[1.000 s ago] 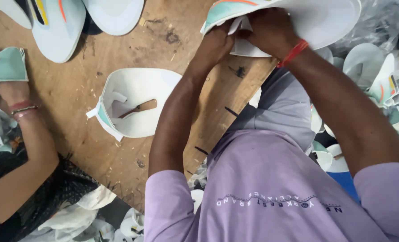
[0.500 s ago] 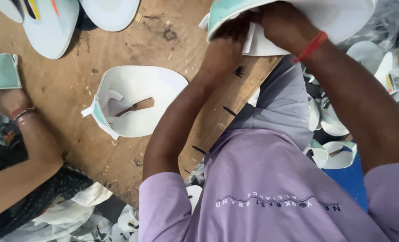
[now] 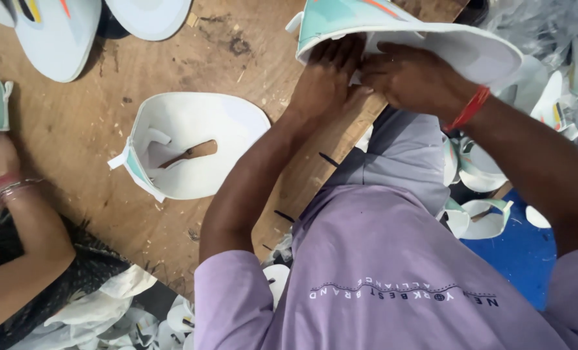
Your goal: The worker is assembling and inspecting the upper components of athletic shoes at a manufacturing workbench.
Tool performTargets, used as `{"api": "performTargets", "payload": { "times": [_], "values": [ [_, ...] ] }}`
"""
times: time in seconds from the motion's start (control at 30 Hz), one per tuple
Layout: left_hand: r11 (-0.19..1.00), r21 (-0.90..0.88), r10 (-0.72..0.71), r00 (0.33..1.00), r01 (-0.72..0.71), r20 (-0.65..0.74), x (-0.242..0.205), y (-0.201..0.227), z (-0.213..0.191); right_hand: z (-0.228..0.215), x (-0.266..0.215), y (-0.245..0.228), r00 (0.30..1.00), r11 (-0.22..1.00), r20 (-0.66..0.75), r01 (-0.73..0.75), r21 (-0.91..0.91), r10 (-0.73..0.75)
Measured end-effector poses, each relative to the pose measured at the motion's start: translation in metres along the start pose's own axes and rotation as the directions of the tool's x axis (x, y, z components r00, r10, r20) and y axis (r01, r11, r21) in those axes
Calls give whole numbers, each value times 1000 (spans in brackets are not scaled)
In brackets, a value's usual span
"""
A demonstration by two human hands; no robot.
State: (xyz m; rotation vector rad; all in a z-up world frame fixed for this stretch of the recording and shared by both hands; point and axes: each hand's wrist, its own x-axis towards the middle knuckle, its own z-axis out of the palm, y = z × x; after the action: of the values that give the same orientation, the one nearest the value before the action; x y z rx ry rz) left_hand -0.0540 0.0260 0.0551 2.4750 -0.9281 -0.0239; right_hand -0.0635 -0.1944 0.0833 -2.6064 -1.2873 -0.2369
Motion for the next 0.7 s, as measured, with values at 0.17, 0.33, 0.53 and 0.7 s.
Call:
{"api": "performTargets", "payload": {
  "times": [0.17, 0.33, 0.53, 0.7],
  "values": [
    [990, 142, -38, 989, 17, 143, -6, -2, 10, 47, 19, 53, 960, 967, 119, -253, -21, 253],
    [974, 27, 223, 974, -224, 42, -31, -1, 5, 92, 13, 49, 957, 958, -183, -253, -138, 226],
    [999, 5, 40, 942, -44, 332, -31, 6, 1, 111, 16, 0, 950, 938, 38, -311, 153, 309],
    [876, 135, 448, 884, -464, 130, -39, 20, -40, 96, 20, -9, 947, 755, 8, -261, 602, 321]
  ]
}}
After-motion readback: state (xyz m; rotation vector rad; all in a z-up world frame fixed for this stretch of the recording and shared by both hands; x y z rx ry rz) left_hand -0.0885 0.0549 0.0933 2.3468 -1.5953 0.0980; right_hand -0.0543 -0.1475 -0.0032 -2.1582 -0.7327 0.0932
